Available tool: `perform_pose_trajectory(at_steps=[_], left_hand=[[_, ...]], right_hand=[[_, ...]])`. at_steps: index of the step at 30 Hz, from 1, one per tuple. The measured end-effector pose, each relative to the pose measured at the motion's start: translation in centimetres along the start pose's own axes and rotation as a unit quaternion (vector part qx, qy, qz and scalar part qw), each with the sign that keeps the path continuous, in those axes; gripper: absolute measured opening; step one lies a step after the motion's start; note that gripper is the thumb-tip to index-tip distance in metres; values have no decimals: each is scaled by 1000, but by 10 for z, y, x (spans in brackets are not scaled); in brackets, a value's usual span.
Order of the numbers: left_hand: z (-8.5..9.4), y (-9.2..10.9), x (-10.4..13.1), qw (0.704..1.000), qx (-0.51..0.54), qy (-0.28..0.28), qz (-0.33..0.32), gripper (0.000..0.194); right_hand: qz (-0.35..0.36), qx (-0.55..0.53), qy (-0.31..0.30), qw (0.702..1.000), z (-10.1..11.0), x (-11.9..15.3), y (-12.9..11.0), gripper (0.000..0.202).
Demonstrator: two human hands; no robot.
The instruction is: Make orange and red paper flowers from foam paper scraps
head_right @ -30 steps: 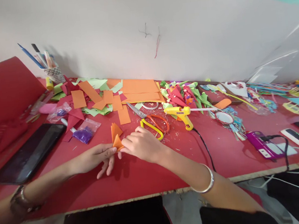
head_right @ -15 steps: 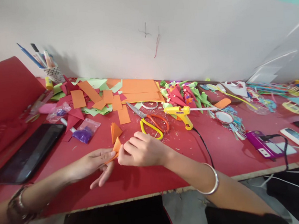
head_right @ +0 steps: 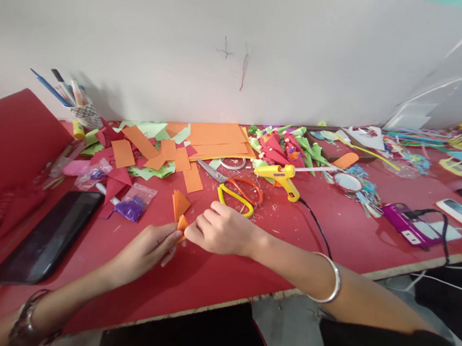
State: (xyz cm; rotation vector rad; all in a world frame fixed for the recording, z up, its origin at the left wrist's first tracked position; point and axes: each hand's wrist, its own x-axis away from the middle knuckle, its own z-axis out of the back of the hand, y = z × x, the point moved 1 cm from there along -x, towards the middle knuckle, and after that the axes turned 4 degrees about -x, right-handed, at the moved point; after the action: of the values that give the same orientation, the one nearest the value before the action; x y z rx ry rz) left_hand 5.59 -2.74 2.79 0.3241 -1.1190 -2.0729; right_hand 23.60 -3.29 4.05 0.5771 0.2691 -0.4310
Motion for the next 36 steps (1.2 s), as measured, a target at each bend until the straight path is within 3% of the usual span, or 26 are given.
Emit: perform_pose_trajectory(at_steps=[7, 11, 19, 21, 24, 25, 27, 29, 31, 33, 36], left_hand=[[-3, -1, 1, 1000, -20, 7, 2, 37], [-6, 0, 1, 999, -51, 12, -6, 34], [-8, -3, -3, 989, -140, 44, 5, 24], [-7, -4, -4, 990, -132, 55, 3, 24], [-5, -4, -6, 995, -69, 75, 5, 27], [-5, -3, -7, 995, -45, 87, 7, 28], [-3, -2, -9, 992, -10, 123, 12, 30], [-2, -1, -12, 985, 4, 170, 18, 32], [-3, -1, -16, 977, -2, 212, 20, 32], [-5, -1, -21, 970, -11, 241, 11, 31], [-9, -2, -28, 970, 8, 244, 5, 27]], right_hand=[[-27, -94, -69, 993, -4, -1, 2, 22], [-50, -183, -128, 974, -3, -3, 5, 23], [-192, -361, -258, 875, 2, -9, 11, 35], [-209, -406, -234, 858, 2, -10, 16, 31], [-289, -461, -94, 834, 0, -10, 28, 13], [-334, -479, -34, 811, -1, -8, 32, 14], [-423, -535, 59, 729, -7, -5, 35, 23], [-457, -628, 79, 625, -15, -2, 30, 20], [-443, -714, 63, 539, -23, -3, 18, 15], [-442, -748, 77, 489, -28, -5, 7, 12], [-473, -739, 110, 467, -31, -9, -2, 9]])
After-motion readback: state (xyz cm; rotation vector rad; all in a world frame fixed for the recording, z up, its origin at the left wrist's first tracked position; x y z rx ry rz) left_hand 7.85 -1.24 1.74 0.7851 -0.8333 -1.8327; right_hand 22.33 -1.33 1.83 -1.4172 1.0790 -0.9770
